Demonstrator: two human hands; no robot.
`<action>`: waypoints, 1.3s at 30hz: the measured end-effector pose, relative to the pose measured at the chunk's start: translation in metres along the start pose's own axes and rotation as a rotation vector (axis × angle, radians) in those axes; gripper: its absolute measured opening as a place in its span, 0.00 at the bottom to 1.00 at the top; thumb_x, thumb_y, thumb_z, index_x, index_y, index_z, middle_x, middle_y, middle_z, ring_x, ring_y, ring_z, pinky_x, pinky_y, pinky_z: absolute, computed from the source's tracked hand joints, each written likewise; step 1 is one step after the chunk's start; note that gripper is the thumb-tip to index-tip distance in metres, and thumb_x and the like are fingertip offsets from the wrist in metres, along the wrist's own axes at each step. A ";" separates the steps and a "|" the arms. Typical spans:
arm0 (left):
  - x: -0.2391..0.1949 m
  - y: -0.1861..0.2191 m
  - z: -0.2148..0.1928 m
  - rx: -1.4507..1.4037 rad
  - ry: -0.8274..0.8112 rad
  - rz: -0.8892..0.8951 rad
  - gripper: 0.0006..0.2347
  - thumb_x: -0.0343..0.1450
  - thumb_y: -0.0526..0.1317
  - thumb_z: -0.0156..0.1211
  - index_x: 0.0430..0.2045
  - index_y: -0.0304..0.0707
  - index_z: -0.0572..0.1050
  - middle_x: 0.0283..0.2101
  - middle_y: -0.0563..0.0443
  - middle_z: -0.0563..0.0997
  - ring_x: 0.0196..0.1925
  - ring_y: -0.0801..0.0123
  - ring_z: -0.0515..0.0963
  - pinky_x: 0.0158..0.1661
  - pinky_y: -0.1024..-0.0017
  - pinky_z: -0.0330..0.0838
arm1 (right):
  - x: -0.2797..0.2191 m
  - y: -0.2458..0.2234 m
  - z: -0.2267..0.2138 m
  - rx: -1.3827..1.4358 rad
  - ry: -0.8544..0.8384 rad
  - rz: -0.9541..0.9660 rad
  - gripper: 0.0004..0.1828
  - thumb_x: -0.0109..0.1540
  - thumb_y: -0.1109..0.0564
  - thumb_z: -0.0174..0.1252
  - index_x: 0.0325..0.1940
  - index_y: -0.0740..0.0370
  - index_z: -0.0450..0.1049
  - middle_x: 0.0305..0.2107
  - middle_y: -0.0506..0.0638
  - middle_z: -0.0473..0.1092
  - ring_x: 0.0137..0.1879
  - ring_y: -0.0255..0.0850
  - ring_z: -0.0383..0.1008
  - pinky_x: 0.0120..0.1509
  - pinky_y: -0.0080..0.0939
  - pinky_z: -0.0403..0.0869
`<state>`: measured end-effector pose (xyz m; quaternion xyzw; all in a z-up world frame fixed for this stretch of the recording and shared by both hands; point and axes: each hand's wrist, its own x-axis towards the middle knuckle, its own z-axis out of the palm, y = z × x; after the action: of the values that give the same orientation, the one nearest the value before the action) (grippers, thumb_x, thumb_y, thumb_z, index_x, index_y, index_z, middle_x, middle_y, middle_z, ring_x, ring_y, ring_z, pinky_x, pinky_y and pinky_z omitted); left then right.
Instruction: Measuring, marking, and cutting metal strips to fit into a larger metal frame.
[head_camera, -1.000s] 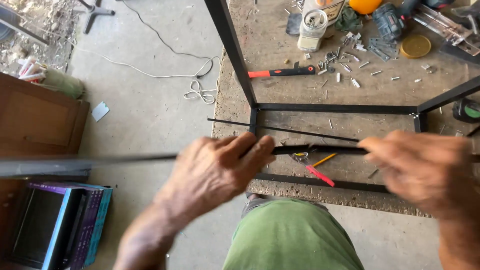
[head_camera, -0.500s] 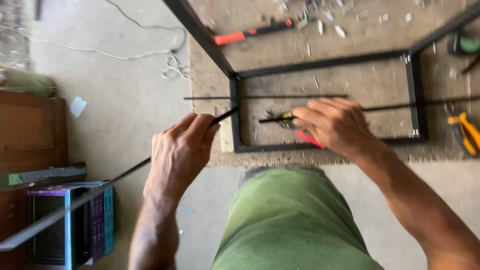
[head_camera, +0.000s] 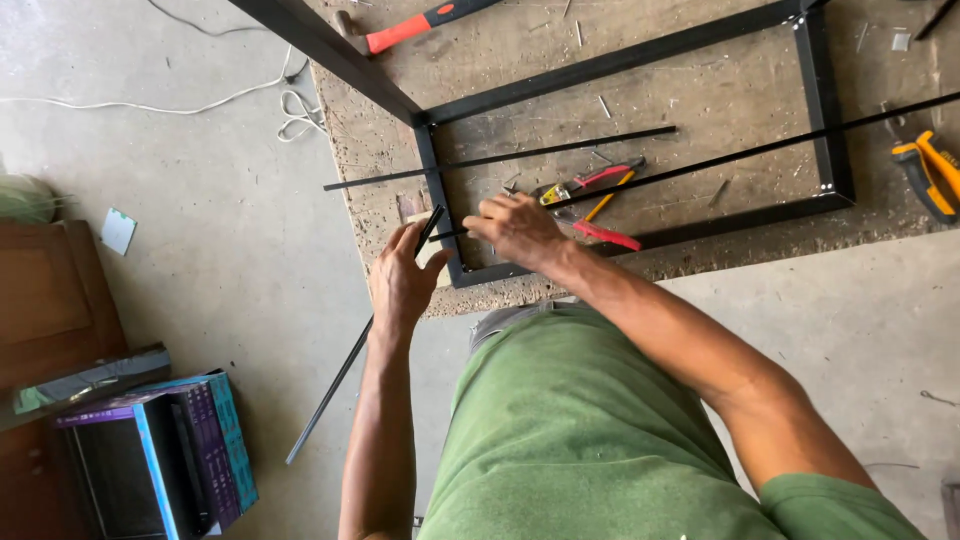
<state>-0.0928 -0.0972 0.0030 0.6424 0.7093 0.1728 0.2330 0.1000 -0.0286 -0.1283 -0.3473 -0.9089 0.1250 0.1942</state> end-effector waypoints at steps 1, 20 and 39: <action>0.003 -0.019 0.013 0.003 0.000 -0.001 0.20 0.65 0.41 0.74 0.50 0.37 0.78 0.48 0.36 0.82 0.46 0.36 0.83 0.40 0.43 0.78 | 0.003 -0.004 0.004 0.002 0.001 0.000 0.11 0.71 0.43 0.51 0.47 0.43 0.78 0.27 0.44 0.69 0.37 0.41 0.78 0.41 0.46 0.78; 0.063 -0.223 0.004 0.322 0.098 -0.351 0.06 0.73 0.42 0.61 0.41 0.53 0.79 0.49 0.56 0.80 0.40 0.50 0.86 0.43 0.55 0.82 | -0.083 0.165 -0.010 -0.408 -0.177 0.292 0.16 0.66 0.43 0.53 0.59 0.29 0.70 0.38 0.32 0.73 0.53 0.32 0.72 0.67 0.44 0.69; 0.032 -0.049 0.029 0.043 0.138 0.043 0.18 0.68 0.43 0.70 0.52 0.44 0.75 0.55 0.46 0.76 0.46 0.39 0.82 0.41 0.44 0.80 | -0.022 0.061 -0.026 -0.303 0.097 0.118 0.34 0.53 0.50 0.74 0.60 0.54 0.70 0.46 0.50 0.65 0.57 0.46 0.65 0.67 0.54 0.63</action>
<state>-0.1190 -0.0726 -0.0513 0.6489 0.7134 0.2061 0.1658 0.1624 0.0032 -0.1336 -0.4309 -0.8850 -0.0193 0.1755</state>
